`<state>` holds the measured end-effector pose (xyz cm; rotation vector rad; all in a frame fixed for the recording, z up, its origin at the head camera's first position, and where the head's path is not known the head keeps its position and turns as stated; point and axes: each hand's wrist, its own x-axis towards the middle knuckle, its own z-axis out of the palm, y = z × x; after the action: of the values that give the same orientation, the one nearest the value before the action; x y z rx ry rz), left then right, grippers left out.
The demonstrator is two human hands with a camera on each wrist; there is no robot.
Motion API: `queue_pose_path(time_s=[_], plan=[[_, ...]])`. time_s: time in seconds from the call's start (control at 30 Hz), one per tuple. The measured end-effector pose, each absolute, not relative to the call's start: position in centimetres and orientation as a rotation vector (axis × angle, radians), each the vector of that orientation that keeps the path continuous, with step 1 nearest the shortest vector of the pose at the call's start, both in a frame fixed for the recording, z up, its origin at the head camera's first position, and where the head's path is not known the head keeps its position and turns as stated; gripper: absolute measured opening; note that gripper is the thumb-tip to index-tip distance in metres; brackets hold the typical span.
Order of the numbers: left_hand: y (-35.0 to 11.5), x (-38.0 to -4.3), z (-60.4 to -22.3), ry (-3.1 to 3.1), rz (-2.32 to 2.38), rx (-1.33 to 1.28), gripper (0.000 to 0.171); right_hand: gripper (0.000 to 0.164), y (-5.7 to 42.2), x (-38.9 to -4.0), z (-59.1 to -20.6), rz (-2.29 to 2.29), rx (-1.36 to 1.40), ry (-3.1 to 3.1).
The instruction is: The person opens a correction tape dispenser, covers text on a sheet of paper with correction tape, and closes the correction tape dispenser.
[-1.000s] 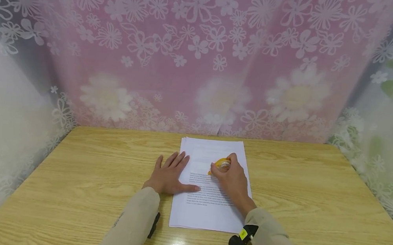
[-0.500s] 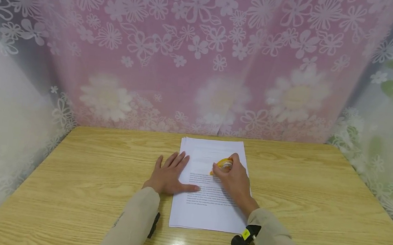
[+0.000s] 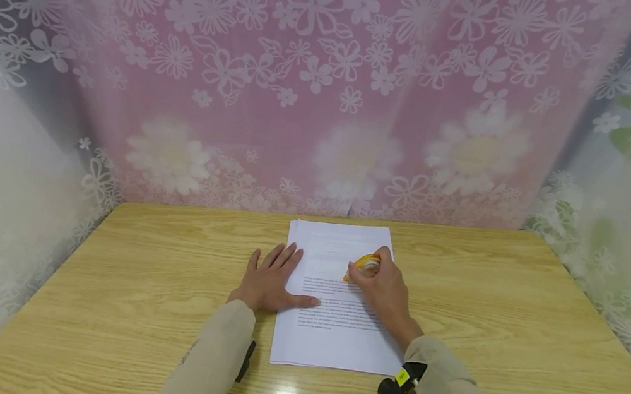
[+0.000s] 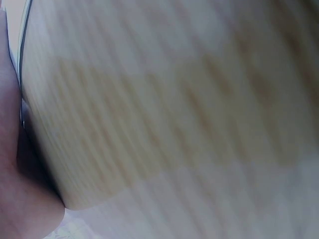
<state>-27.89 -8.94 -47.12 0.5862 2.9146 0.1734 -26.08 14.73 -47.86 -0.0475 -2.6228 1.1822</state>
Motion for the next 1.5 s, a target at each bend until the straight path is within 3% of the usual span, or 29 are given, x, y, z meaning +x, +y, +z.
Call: queue_pose_path(time_s=[1.5], plan=[[-8.8, -27.6, -46.9, 2.926, 0.212, 0.584, 0.111, 0.043, 17.8, -25.6, -47.4, 1.206, -0.094, -2.678]])
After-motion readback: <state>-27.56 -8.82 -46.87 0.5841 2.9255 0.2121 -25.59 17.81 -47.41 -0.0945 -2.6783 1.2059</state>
